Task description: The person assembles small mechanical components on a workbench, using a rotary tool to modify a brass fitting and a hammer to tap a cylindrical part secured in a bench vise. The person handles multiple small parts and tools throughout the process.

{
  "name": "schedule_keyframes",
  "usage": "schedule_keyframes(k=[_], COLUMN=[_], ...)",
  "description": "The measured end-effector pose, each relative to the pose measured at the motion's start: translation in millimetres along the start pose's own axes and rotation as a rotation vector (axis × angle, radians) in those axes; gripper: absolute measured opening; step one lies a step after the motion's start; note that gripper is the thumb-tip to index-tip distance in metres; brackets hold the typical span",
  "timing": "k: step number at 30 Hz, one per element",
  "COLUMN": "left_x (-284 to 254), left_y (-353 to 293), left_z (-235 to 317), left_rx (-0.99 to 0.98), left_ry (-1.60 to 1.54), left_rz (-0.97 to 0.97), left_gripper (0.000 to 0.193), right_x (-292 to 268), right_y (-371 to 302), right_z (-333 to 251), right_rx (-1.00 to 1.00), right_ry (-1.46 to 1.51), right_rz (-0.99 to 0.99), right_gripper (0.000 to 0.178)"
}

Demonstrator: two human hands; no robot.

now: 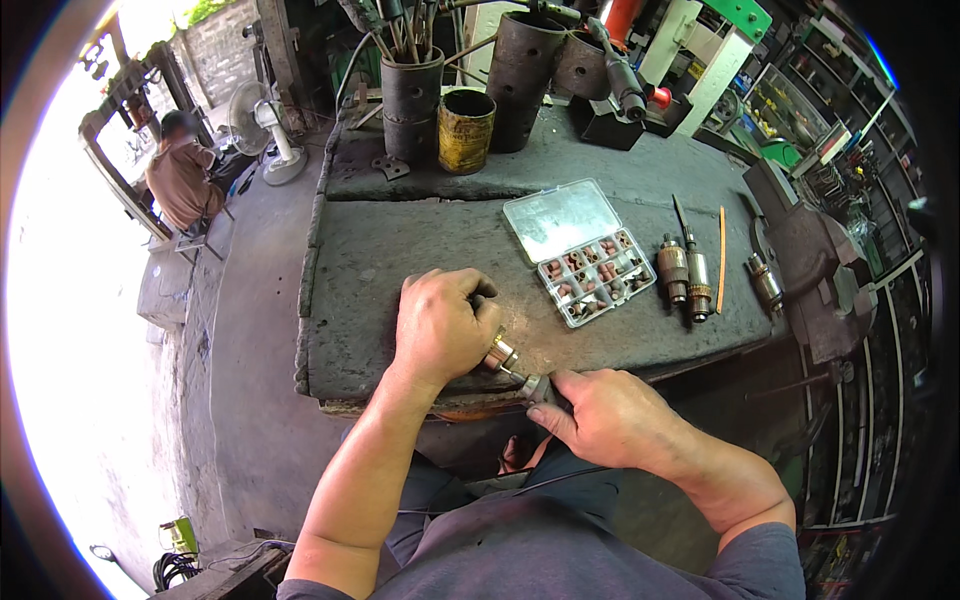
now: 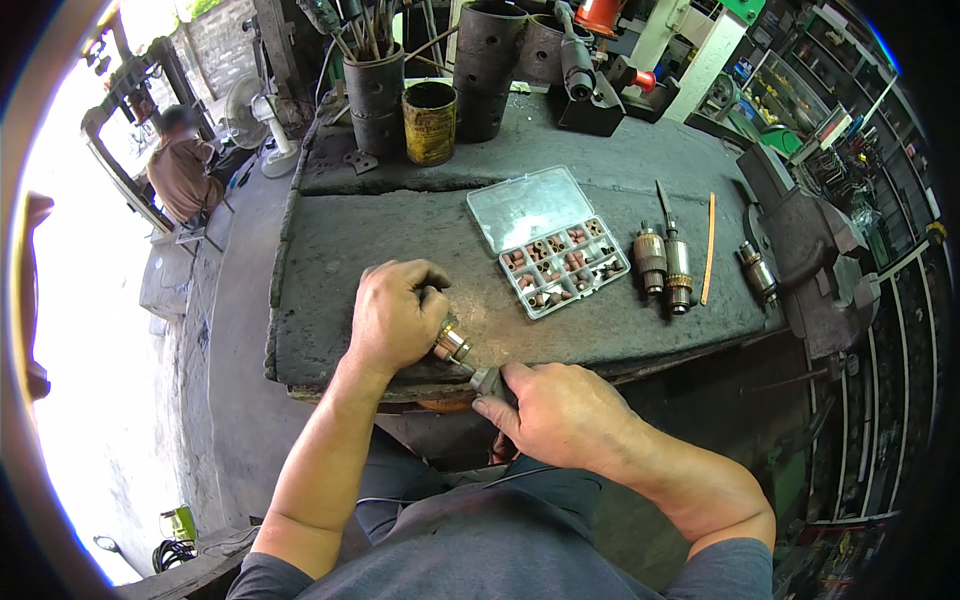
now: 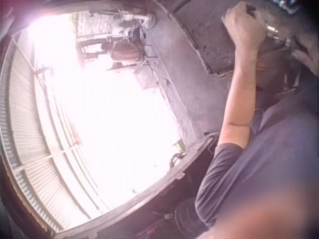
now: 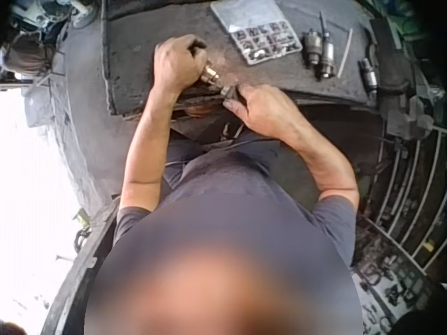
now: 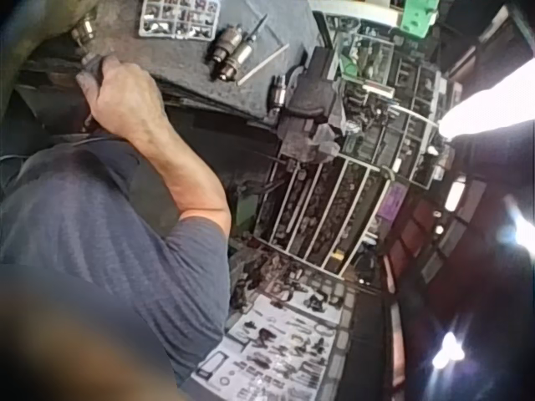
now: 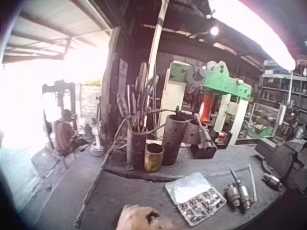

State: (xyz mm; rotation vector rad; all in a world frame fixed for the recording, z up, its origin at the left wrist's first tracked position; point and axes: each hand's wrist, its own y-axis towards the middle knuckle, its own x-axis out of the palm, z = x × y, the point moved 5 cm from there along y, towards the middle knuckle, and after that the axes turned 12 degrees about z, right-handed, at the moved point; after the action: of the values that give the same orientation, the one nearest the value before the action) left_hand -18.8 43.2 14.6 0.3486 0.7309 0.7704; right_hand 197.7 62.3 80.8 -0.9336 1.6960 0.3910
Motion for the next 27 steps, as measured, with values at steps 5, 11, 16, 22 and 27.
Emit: schedule_keyframes(k=[5,11,16,22,27], left_x=[-0.3,-0.6,-2.2,-3.6,-3.6], left_y=[-0.6,-0.3,-0.2,0.5,0.6], left_z=[1.0,0.9,3.7,5.8,6.1], left_rx=[0.014,-0.005,-0.006,-0.012,-0.016], left_ry=[-0.001,-0.009,0.019,0.018,0.012], left_rz=[0.021,-0.001,-0.019,-0.030,-0.032], left_gripper=[0.017,0.018,0.019,0.020,0.020], right_x=[-1.9,-6.5,-5.8,-4.7,-4.8], right_y=[-0.7,1.2,6.6,-0.3,-0.7], right_z=[-0.4,8.5,15.8,12.7,13.4], right_rx=[0.009,0.036,0.046,0.015,0.022], right_ry=[0.016,0.037,0.037,0.059,0.048], right_rz=[0.022,0.074,0.099,0.072,0.045], right_gripper=[0.056,0.056,0.055,0.056,0.055])
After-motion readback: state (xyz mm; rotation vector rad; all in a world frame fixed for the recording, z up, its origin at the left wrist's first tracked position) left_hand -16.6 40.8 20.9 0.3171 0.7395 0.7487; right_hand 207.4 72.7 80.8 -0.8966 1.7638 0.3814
